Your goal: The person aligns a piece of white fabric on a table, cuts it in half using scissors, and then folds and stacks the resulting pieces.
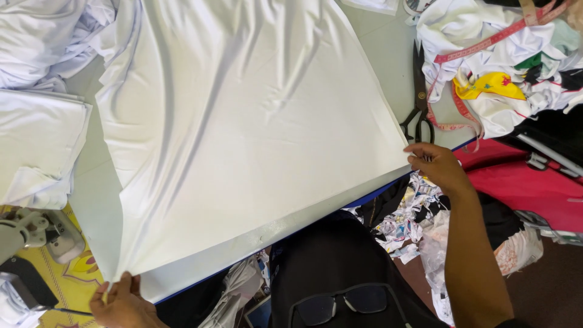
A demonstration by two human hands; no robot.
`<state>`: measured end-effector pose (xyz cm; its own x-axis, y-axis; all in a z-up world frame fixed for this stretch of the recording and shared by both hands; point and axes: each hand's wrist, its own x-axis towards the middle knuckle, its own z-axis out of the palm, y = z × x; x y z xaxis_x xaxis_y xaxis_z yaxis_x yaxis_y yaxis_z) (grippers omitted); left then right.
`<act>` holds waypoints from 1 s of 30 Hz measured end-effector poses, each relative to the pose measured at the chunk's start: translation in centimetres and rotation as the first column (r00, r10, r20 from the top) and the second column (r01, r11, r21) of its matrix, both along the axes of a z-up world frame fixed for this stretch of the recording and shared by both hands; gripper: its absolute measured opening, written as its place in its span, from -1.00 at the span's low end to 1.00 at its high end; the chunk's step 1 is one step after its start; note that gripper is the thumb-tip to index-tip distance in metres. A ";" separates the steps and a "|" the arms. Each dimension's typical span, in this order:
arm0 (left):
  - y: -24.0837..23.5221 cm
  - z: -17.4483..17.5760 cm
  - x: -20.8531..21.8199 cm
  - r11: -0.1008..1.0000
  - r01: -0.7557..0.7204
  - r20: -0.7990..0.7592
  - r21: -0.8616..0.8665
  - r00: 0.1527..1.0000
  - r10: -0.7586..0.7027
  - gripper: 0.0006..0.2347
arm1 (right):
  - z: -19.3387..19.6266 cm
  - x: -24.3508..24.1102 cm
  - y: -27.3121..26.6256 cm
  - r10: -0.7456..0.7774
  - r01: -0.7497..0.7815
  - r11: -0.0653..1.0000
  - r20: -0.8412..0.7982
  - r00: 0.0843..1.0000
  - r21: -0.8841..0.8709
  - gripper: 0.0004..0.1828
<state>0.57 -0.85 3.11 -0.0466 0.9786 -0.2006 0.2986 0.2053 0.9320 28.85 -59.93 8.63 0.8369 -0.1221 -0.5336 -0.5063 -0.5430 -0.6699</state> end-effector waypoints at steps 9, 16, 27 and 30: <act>-2.6 9.0 6.8 0.791 0.400 0.116 0.462 0.857 -0.501 -0.64 | 3.8 2.0 7.1 0.631 -0.620 0.775 0.191 0.752 -0.120 -0.55; -12.0 11.9 12.4 0.672 0.620 0.202 0.405 0.656 -0.727 -0.61 | 8.9 0.1 17.5 0.835 -0.793 0.434 0.522 0.176 -0.428 -0.81; -16.0 12.1 12.4 0.611 0.703 0.290 0.364 0.538 -0.791 -0.70 | 13.0 -2.0 29.1 0.642 -0.828 0.291 0.739 -0.203 -0.480 -0.86; -15.5 12.3 11.8 0.609 0.687 0.270 0.396 0.547 -0.792 -0.68 | 13.8 -2.3 30.5 0.665 -0.851 0.232 0.716 -0.215 -0.471 -0.85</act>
